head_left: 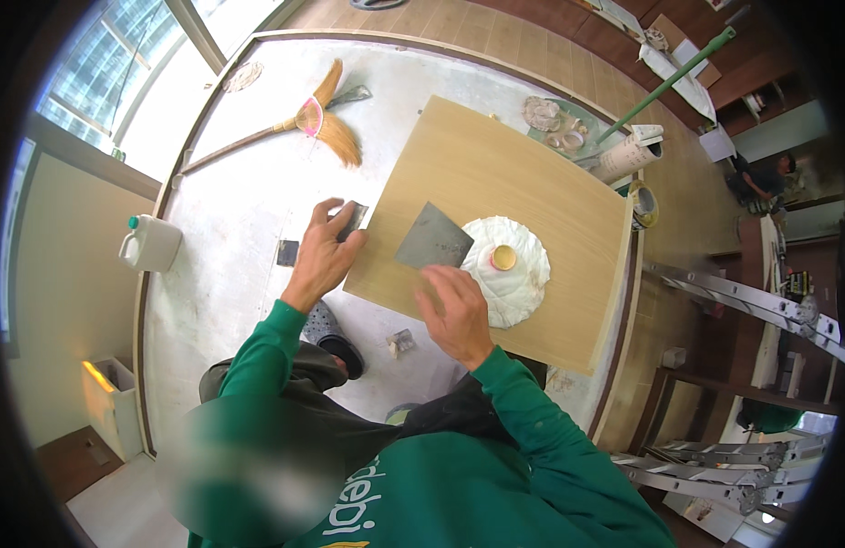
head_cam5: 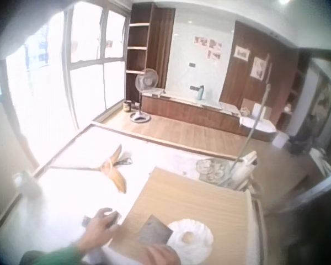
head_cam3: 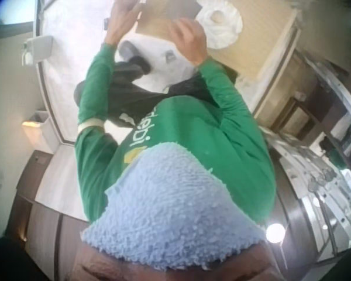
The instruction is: The person sits on the floor and applies a liquid finish to a rectangular wooden board using a small brush, then sands the surface with a sanding block. The person repeats the cycle of applying finish and sanding to smooth the wood.
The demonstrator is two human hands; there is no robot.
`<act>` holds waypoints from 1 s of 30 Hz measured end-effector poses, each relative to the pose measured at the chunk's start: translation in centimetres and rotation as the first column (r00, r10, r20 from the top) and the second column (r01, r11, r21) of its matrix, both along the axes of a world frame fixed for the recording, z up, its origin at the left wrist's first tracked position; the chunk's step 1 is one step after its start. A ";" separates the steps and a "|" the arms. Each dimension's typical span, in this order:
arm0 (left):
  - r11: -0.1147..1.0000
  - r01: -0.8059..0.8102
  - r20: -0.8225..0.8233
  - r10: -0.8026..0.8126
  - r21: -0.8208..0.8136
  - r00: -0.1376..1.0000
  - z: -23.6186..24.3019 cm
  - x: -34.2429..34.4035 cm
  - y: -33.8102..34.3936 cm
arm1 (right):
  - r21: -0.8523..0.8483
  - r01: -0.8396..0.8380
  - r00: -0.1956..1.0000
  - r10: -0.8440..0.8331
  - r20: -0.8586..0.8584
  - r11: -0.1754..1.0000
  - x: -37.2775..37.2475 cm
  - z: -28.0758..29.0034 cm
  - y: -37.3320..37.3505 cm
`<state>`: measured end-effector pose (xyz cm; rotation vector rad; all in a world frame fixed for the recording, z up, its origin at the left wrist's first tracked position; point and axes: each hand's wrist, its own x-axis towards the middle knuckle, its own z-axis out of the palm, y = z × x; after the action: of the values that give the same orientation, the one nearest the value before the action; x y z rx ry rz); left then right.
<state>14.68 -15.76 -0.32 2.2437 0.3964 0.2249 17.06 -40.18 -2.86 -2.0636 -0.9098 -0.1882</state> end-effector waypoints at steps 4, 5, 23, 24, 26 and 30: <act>0.996 -0.001 0.130 -0.010 0.085 0.991 -2.9 3.8 -1.6 | -0.055 -0.088 0.996 0.088 -0.012 0.995 -0.5 -1.3 -1.6; 0.998 -0.018 0.139 0.008 0.067 0.990 -3.1 5.0 -2.0 | -0.044 -0.096 0.995 0.095 -0.021 0.994 -0.3 -1.6 -1.6; 0.889 0.061 0.133 -0.135 0.453 0.982 -6.4 24.6 -0.1 | -0.003 -0.114 0.989 0.113 -0.094 0.993 0.5 -2.3 -2.6; 0.894 0.070 0.123 -0.138 0.442 0.983 -6.1 25.7 0.5 | 0.000 -0.119 0.988 0.118 -0.100 0.993 0.4 -2.2 -2.5; 0.906 0.095 0.099 -0.149 0.412 0.984 -5.8 27.0 0.9 | 0.013 -0.123 0.988 0.124 -0.094 0.992 0.4 -2.4 -2.5; 0.867 0.136 0.088 -0.202 0.480 0.975 -6.3 22.9 1.1 | 0.038 -0.112 0.989 0.116 -0.092 0.993 0.2 -2.3 -2.6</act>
<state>37.58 -14.65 -6.66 2.7062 0.0672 0.4160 17.24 -42.73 -5.16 -1.9667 -0.9571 -0.0440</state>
